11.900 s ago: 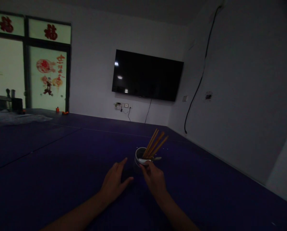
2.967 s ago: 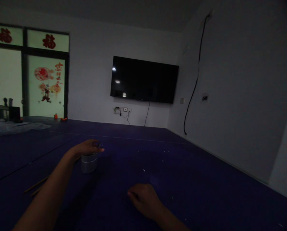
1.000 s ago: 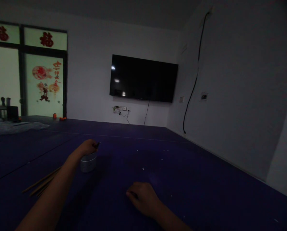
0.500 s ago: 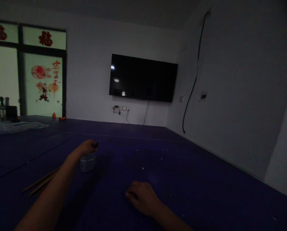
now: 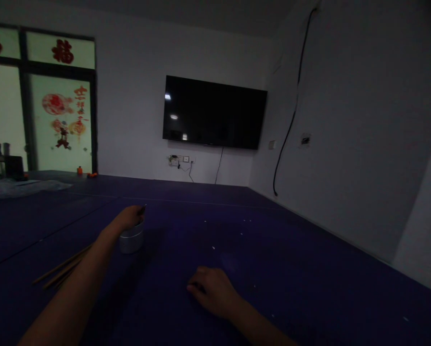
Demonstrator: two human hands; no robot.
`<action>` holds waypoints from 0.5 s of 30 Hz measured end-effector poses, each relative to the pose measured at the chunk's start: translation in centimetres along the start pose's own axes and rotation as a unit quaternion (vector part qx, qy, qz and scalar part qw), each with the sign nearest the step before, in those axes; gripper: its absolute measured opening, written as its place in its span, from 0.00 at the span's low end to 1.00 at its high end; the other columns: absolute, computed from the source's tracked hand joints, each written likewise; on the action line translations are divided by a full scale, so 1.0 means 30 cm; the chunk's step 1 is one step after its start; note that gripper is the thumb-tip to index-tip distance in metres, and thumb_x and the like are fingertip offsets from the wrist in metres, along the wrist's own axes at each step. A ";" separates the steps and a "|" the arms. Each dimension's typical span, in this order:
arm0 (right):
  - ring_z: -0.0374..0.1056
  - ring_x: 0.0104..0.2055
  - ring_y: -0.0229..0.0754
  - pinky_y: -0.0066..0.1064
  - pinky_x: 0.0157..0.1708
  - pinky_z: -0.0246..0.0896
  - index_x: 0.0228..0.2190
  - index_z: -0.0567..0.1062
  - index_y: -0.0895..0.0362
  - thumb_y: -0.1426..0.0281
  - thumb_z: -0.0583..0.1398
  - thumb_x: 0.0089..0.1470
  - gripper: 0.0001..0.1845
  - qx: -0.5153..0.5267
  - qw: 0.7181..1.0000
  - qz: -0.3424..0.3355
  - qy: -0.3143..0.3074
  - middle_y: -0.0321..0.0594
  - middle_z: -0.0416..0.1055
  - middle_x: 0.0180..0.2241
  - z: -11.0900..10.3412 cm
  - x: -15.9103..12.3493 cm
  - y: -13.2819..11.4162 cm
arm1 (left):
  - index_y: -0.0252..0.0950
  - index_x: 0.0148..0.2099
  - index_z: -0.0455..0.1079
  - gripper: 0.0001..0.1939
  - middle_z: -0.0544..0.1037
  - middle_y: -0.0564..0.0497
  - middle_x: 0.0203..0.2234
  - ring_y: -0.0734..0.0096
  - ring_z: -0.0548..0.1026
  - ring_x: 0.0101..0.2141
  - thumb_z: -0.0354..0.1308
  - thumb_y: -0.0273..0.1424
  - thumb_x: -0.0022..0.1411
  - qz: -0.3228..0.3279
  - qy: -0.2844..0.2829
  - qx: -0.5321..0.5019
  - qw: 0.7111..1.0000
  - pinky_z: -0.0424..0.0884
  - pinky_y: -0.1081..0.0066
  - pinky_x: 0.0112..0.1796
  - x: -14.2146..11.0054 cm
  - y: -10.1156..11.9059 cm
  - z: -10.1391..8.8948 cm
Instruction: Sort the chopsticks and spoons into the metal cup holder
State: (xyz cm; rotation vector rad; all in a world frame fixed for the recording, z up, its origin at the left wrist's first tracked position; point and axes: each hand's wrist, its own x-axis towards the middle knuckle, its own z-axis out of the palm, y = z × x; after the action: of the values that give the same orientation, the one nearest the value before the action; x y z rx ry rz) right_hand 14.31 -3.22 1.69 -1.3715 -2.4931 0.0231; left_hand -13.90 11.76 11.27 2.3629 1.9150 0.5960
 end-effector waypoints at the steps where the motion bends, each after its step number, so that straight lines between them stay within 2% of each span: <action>1: 0.68 0.36 0.38 0.25 0.34 0.56 0.36 0.75 0.53 0.64 0.51 0.58 0.14 0.000 1.000 0.000 -0.002 0.37 0.73 0.35 -0.002 0.000 -0.001 | 0.34 0.30 0.66 0.04 0.73 0.49 0.25 0.69 0.71 0.30 0.50 0.27 0.50 -0.006 0.002 0.005 1.000 0.61 0.75 0.29 -0.004 0.004 -0.005; 15: 0.68 0.36 0.37 0.25 0.34 0.56 0.37 0.75 0.54 0.64 0.52 0.57 0.14 0.010 1.000 0.006 0.000 0.37 0.73 0.35 0.009 0.000 0.004 | 0.33 0.35 0.69 0.08 0.76 0.44 0.31 0.66 0.73 0.32 0.49 0.27 0.55 -0.066 0.056 0.035 0.996 0.61 0.74 0.30 -0.023 0.038 -0.075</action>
State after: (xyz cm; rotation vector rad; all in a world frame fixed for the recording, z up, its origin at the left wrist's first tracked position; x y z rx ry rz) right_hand 14.34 -3.11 1.41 -1.3777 -2.4787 0.0519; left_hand -13.66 10.38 13.48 2.2650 2.1517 0.6769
